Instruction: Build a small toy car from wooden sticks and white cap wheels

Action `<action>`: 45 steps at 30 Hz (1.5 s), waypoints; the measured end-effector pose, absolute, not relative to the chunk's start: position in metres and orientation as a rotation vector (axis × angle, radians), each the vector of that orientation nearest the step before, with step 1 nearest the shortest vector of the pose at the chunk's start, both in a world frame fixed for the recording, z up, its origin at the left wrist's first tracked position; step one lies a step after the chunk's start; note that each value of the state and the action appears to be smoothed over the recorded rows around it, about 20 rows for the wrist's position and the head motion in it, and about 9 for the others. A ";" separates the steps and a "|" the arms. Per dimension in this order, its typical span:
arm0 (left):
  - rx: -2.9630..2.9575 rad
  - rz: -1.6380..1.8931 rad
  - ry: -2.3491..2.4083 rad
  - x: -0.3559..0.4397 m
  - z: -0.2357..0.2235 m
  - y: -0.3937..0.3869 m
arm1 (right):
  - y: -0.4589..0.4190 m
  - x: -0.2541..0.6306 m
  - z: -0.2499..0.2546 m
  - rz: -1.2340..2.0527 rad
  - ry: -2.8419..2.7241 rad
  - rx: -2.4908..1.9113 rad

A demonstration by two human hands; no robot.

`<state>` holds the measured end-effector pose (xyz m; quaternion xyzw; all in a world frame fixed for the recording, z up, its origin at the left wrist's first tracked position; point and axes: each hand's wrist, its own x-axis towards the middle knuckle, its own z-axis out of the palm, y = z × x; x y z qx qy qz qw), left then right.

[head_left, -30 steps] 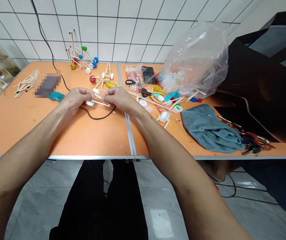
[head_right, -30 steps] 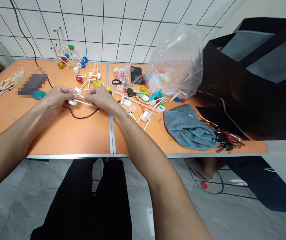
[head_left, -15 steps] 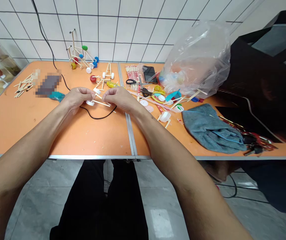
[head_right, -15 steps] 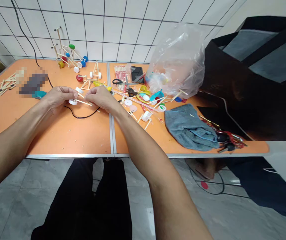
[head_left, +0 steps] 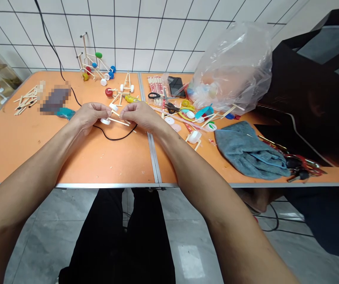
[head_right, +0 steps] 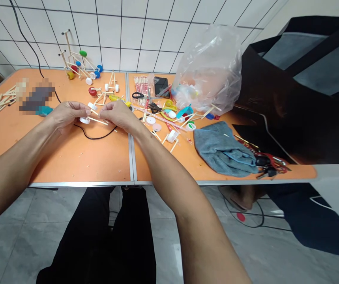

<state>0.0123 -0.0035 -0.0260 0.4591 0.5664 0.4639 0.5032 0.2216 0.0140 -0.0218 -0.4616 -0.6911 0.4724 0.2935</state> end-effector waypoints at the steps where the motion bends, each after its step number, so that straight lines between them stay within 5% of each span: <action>1: 1.109 1.119 1.366 0.013 -0.025 -0.004 | 0.015 0.222 -0.023 1.260 -1.840 -1.229; 45: 1.113 1.124 1.352 0.012 -0.023 -0.006 | 0.017 0.221 -0.024 1.268 -1.858 -1.204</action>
